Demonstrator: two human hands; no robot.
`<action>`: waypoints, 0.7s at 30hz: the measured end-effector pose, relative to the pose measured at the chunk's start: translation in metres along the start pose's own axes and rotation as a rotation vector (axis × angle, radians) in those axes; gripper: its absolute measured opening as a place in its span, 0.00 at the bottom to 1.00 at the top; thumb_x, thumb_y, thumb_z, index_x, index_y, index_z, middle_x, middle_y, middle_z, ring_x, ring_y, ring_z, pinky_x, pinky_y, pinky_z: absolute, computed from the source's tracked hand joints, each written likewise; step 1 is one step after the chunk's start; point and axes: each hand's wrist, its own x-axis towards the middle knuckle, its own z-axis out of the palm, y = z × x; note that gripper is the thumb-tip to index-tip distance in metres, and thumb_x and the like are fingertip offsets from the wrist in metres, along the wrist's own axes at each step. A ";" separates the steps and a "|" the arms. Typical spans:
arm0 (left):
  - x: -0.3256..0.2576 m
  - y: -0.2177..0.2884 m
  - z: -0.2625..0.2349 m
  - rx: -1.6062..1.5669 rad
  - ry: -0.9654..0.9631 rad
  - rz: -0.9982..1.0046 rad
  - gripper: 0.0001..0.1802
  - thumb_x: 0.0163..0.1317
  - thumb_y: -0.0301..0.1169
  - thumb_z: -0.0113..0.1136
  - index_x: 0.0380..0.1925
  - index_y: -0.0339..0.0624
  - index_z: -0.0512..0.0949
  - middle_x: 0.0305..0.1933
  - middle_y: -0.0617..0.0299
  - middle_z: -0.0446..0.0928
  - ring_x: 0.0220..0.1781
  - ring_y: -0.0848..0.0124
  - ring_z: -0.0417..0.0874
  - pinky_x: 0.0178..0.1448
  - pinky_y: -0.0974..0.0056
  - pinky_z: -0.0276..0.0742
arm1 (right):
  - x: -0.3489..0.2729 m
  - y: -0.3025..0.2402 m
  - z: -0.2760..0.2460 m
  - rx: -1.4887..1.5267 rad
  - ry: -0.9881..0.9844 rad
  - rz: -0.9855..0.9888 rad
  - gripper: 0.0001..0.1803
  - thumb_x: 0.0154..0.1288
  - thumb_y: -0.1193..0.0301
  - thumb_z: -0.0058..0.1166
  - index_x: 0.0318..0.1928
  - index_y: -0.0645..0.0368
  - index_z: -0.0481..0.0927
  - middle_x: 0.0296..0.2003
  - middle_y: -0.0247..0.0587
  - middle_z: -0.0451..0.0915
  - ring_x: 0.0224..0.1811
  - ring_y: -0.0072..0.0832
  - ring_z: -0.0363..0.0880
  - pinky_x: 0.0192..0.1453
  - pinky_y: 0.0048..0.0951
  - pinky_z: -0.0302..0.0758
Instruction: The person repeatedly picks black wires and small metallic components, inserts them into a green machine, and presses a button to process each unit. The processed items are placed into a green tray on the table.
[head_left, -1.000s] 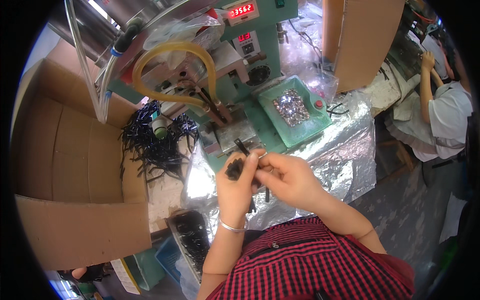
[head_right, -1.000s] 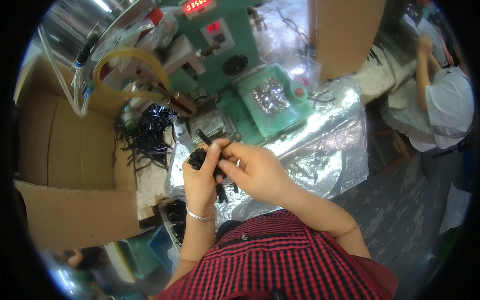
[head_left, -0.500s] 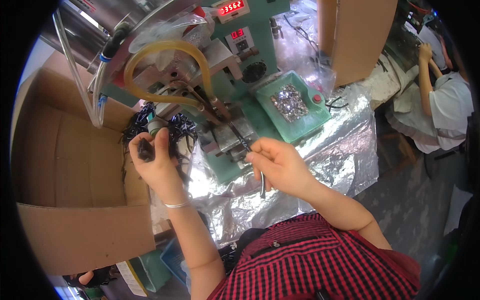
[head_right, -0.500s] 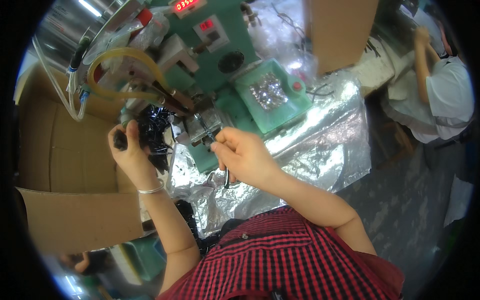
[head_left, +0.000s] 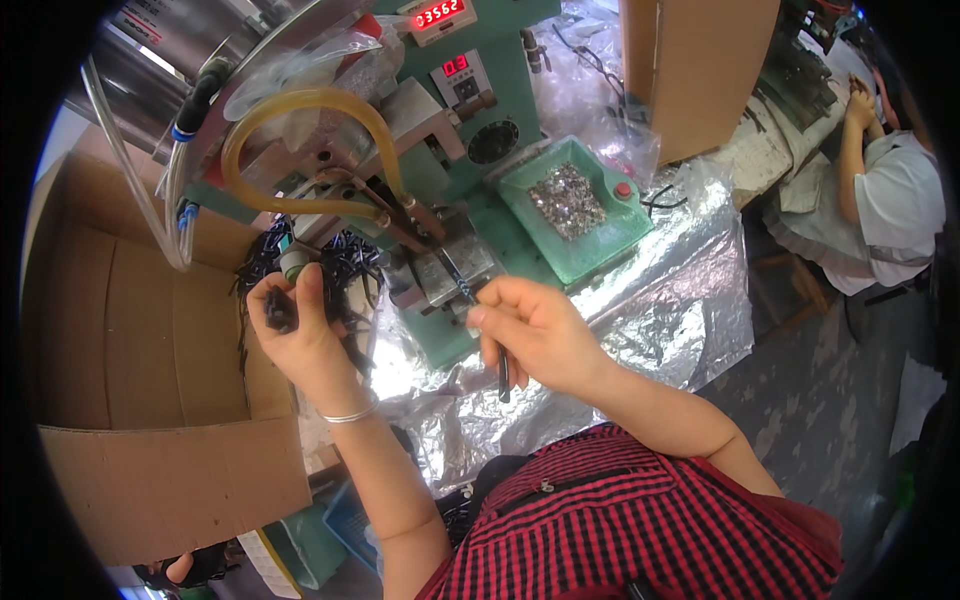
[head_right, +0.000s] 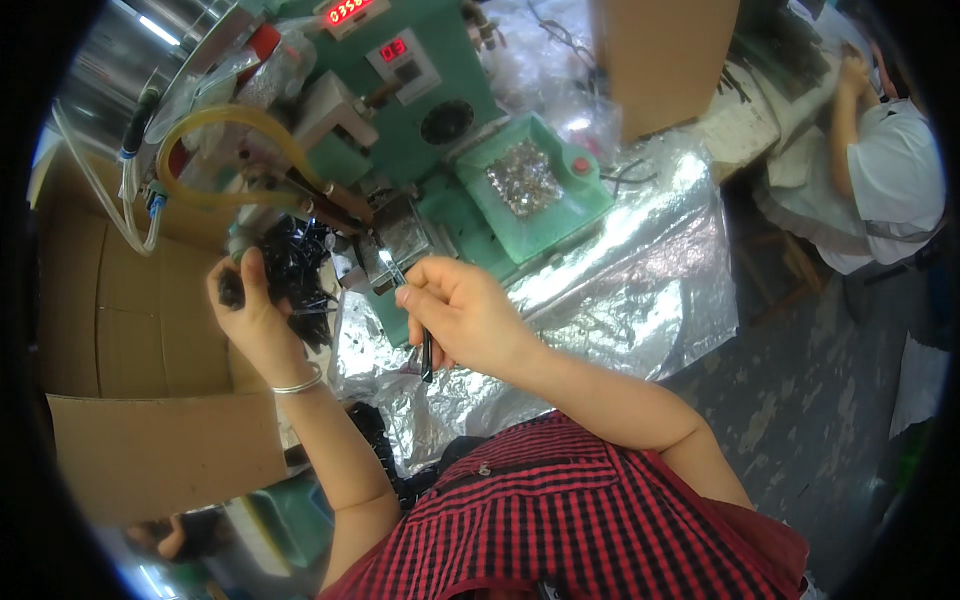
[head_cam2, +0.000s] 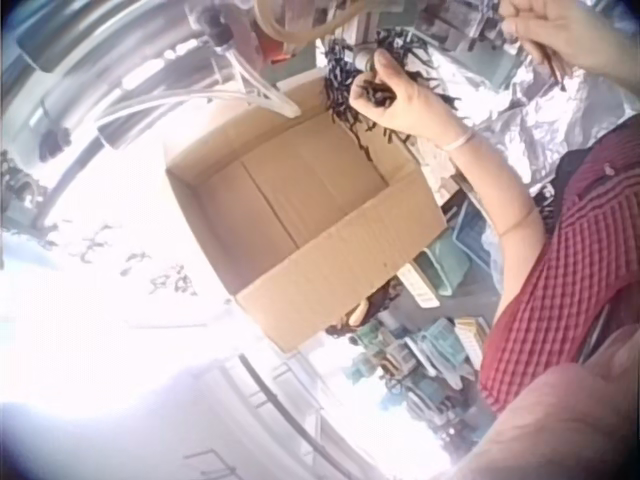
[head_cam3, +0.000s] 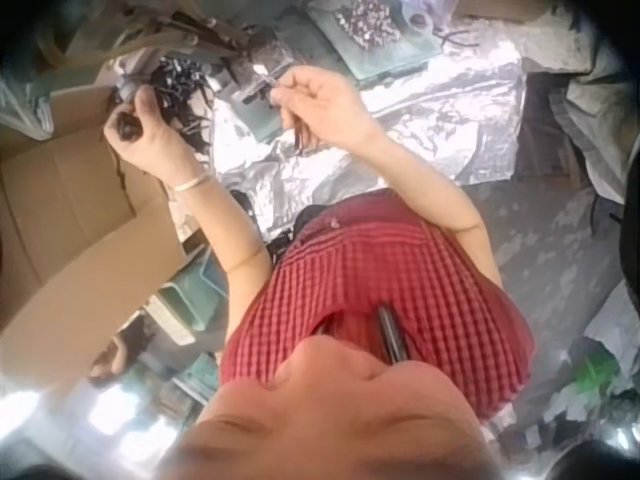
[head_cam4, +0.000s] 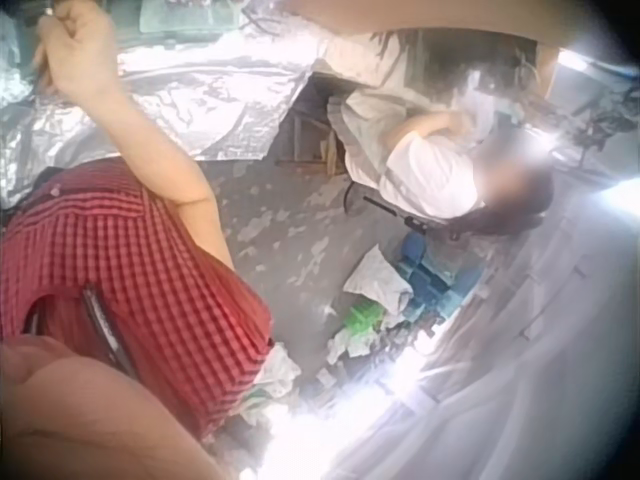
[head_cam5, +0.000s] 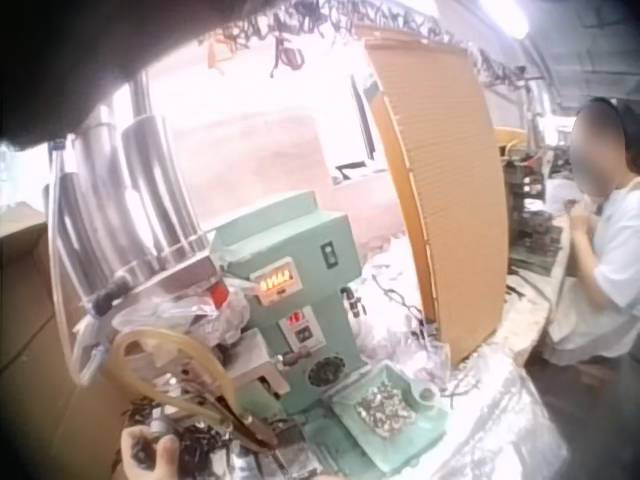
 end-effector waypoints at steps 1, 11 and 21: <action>0.000 0.000 0.000 -0.003 -0.001 0.000 0.16 0.56 0.33 0.71 0.37 0.45 0.72 0.29 0.70 0.72 0.25 0.85 0.70 0.19 0.79 0.61 | 0.000 0.000 0.000 -0.005 0.008 -0.003 0.08 0.72 0.70 0.47 0.36 0.62 0.72 0.20 0.32 0.77 0.13 0.15 0.71 0.15 0.17 0.67; -0.001 -0.001 0.001 0.003 0.010 0.003 0.16 0.57 0.34 0.70 0.37 0.44 0.72 0.29 0.70 0.73 0.25 0.85 0.70 0.20 0.80 0.60 | -0.003 -0.001 0.003 0.022 0.018 -0.026 0.08 0.72 0.70 0.47 0.36 0.62 0.72 0.20 0.32 0.76 0.12 0.14 0.69 0.14 0.17 0.66; -0.002 -0.002 0.000 -0.004 0.014 -0.019 0.15 0.59 0.34 0.69 0.37 0.44 0.72 0.31 0.69 0.72 0.24 0.84 0.68 0.19 0.79 0.59 | -0.004 -0.003 0.002 0.028 0.002 -0.025 0.08 0.72 0.70 0.47 0.36 0.62 0.72 0.20 0.33 0.77 0.12 0.14 0.70 0.14 0.17 0.65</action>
